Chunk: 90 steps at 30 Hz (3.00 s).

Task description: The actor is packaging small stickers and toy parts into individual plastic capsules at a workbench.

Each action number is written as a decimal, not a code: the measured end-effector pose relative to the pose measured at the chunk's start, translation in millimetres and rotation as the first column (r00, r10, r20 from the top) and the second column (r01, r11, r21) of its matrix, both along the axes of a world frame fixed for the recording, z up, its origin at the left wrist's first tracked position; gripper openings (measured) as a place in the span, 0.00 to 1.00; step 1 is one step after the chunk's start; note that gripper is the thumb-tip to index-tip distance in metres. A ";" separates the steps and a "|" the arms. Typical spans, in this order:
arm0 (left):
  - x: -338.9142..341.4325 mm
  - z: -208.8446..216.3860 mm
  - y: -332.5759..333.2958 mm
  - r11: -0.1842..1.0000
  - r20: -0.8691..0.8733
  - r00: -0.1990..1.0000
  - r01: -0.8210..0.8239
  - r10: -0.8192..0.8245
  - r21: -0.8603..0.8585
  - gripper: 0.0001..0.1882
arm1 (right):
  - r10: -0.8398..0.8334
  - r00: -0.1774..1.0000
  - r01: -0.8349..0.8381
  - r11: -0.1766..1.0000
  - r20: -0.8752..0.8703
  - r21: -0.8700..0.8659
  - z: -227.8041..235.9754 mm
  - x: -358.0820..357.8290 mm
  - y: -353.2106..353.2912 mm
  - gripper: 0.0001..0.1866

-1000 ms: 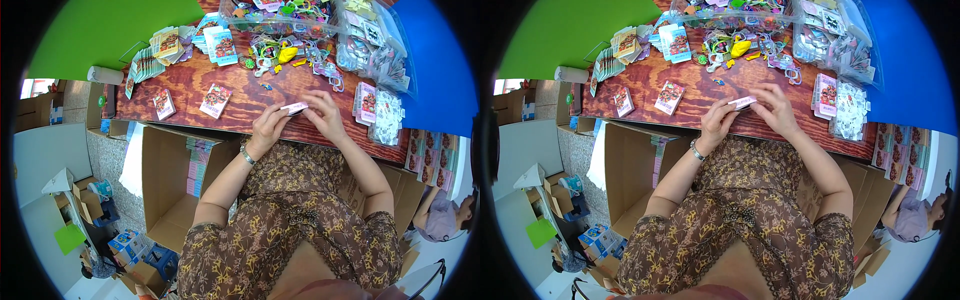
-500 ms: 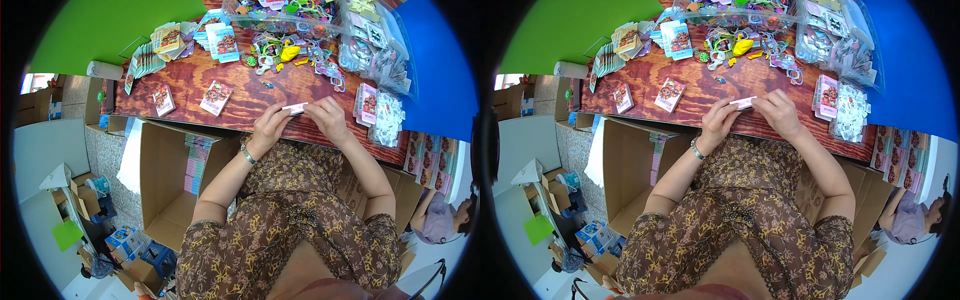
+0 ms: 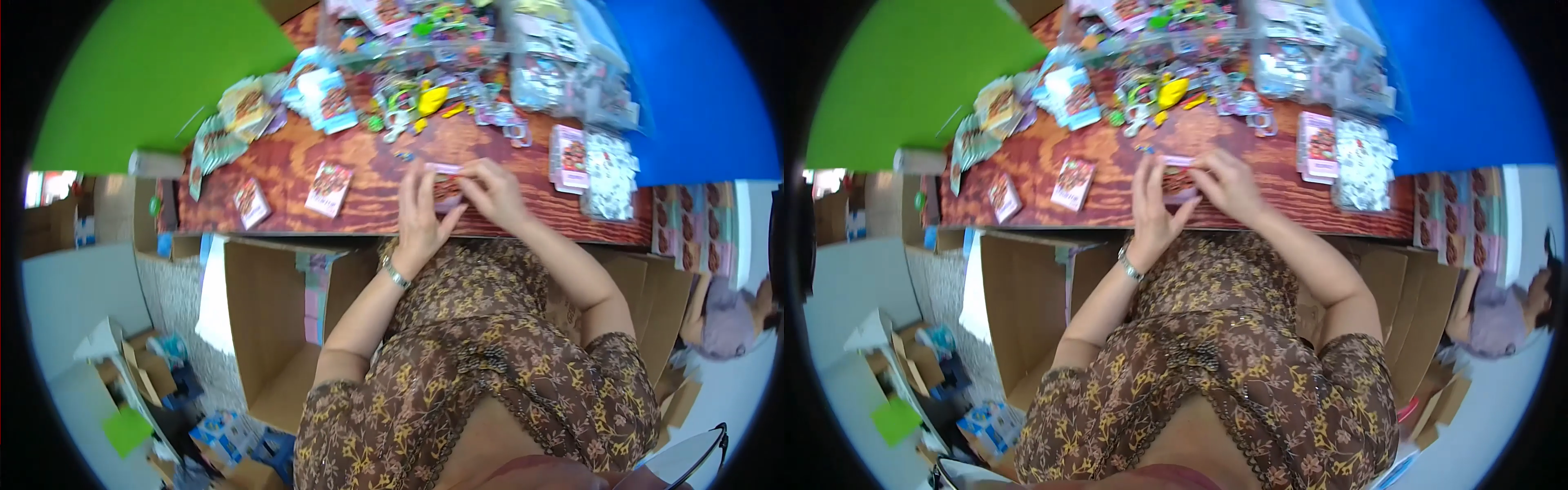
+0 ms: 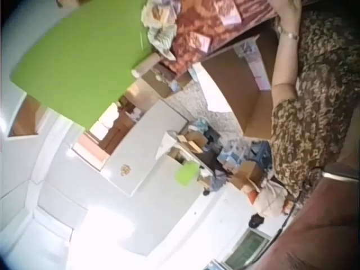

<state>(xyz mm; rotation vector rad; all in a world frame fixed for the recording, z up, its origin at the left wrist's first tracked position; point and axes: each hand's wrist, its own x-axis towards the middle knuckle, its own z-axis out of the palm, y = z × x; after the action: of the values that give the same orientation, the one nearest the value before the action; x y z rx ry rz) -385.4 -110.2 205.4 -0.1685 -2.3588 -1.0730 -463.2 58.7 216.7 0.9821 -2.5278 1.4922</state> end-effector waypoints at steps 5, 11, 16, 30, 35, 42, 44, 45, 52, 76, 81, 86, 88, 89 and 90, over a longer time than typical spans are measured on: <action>1.9 -9.0 -20.3 0.970 0.173 0.975 -0.095 0.135 -0.224 0.43 | 0.098 0.964 -0.107 0.994 0.249 0.022 17.7 8.8 5.9 0.11; 16.3 -14.4 -92.3 0.877 0.226 0.924 -0.184 0.308 -0.443 0.43 | 0.008 0.927 0.309 0.552 -0.376 0.774 33.8 -20.2 131.8 0.41; 15.3 -0.2 -80.6 0.888 0.036 0.971 -0.202 0.237 -0.413 0.39 | -0.015 0.934 0.330 0.415 -0.356 0.848 19.7 -19.4 178.5 0.44; -13.3 2.7 28.5 0.994 0.022 0.995 0.102 -0.101 -0.048 0.48 | 0.003 0.997 -0.015 0.987 0.076 0.160 67.6 10.1 40.0 0.18; -6.4 -9.7 7.9 0.990 0.113 0.984 0.138 -0.138 0.008 0.42 | -0.067 0.970 0.106 0.982 -0.235 0.157 88.9 -80.7 76.2 0.14; -1.6 -15.0 17.7 0.975 0.118 0.968 0.223 -0.221 -0.006 0.43 | -0.037 0.960 0.270 0.363 -0.276 0.892 101.1 -215.2 132.1 0.14; -3.0 -15.5 17.3 0.977 0.112 0.971 0.214 -0.213 0.003 0.43 | 0.057 0.975 0.184 0.320 -0.213 0.929 97.7 -220.6 131.3 0.12; -2.9 -15.5 16.3 0.980 0.127 0.972 0.199 -0.199 0.015 0.42 | 0.143 0.978 0.113 0.259 -0.153 0.959 96.9 -221.0 129.9 0.09; -7.2 -15.0 14.9 0.987 0.139 0.977 0.157 -0.160 0.033 0.45 | 0.102 0.898 0.317 0.525 -0.428 0.790 112.6 -211.2 148.2 0.06; -12.5 -12.5 22.7 0.986 0.108 0.980 0.169 -0.166 -0.018 0.44 | -0.317 0.944 0.287 0.663 -0.089 0.691 79.9 -215.5 123.7 0.21; -15.7 -10.6 24.4 0.988 0.101 0.984 0.151 -0.148 -0.024 0.46 | -0.268 0.728 0.550 0.777 -0.631 0.306 86.6 -170.0 142.1 0.15; -19.9 -4.5 26.6 0.983 0.125 0.977 0.178 -0.172 -0.038 0.46 | -0.297 0.711 0.628 0.677 -0.638 0.384 101.3 -156.5 135.1 0.13; -20.0 -4.0 25.1 0.986 0.098 0.983 0.163 -0.157 -0.048 0.46 | -0.250 0.669 0.617 0.712 -0.700 0.336 112.1 -147.1 127.4 0.13; -20.0 -4.1 23.9 0.987 0.106 0.983 0.154 -0.148 -0.051 0.46 | -0.284 0.684 0.559 0.796 -0.672 0.233 119.0 -135.4 126.2 0.11; -20.4 -4.8 23.1 0.991 0.086 0.988 0.130 -0.126 -0.040 0.46 | -0.312 0.703 0.492 0.862 -0.639 0.121 122.4 -120.2 120.5 0.09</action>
<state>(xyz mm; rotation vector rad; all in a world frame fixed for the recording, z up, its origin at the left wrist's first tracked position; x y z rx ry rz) -405.7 -87.1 200.7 -0.3014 -2.4766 -1.1054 -583.4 179.2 339.1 0.6896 -2.2790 0.5660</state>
